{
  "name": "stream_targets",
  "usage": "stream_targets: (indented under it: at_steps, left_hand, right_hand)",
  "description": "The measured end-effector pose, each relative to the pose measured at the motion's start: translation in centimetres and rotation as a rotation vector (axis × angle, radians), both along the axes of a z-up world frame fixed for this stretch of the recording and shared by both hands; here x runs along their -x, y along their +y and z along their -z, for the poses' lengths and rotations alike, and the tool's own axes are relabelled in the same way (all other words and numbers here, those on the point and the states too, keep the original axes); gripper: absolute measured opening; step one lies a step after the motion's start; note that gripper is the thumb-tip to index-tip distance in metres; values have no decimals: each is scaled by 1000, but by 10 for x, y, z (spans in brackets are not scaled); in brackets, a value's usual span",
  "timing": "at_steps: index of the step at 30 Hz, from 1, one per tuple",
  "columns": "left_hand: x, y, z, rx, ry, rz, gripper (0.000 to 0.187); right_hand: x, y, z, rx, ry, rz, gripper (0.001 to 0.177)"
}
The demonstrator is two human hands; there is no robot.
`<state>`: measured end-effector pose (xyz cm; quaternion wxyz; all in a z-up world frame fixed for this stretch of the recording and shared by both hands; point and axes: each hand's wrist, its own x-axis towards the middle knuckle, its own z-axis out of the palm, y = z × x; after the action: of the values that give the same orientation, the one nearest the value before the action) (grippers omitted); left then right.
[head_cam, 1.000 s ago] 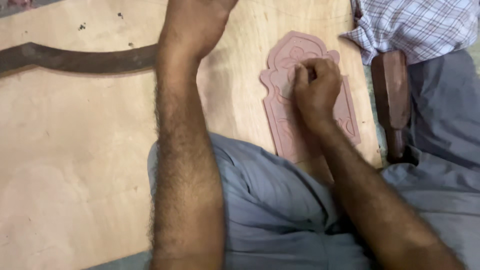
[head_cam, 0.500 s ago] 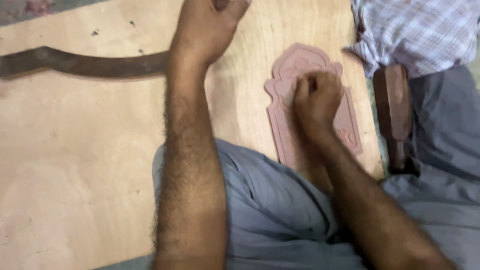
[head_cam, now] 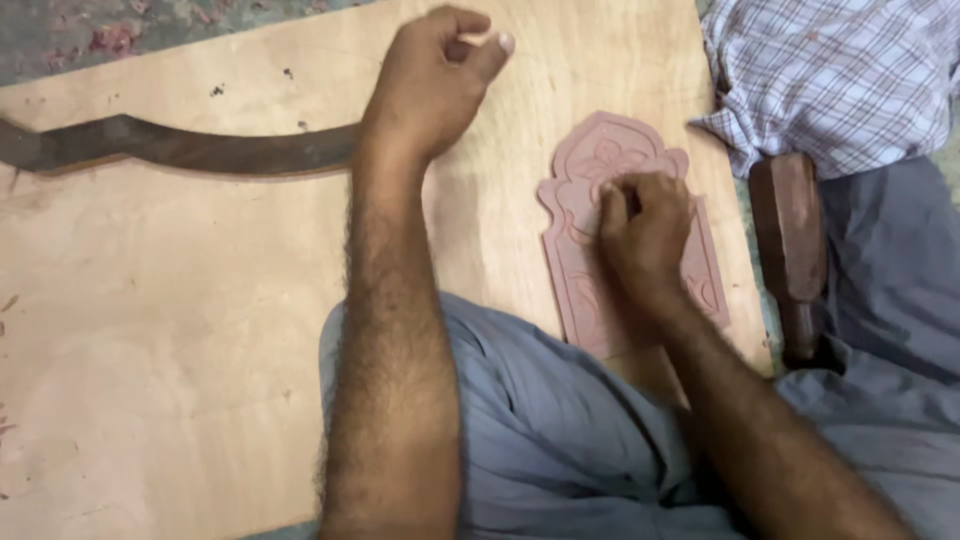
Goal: The person carves a floral design into a piece of wood using a small hand chisel, periodically brushing away wood shavings with a brush and using a wooden mallet for more force.
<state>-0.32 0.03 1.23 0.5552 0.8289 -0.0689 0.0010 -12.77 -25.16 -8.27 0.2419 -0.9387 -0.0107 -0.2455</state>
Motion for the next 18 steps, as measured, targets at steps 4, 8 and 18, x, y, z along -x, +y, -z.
stream_targets:
  at_steps: [4,8,18]
  left_hand:
    - [0,-3,3,-5,85,-11,41]
    - [2,1,-5,45,83,-14,45]
    - [3,-3,-4,48,-75,18,43]
  right_hand:
    - [-23,-18,-1,-504,147,22,10]
    - [-16,-21,-12,-711,319,133,14]
    - [8,-1,0,-19,43,-4,11]
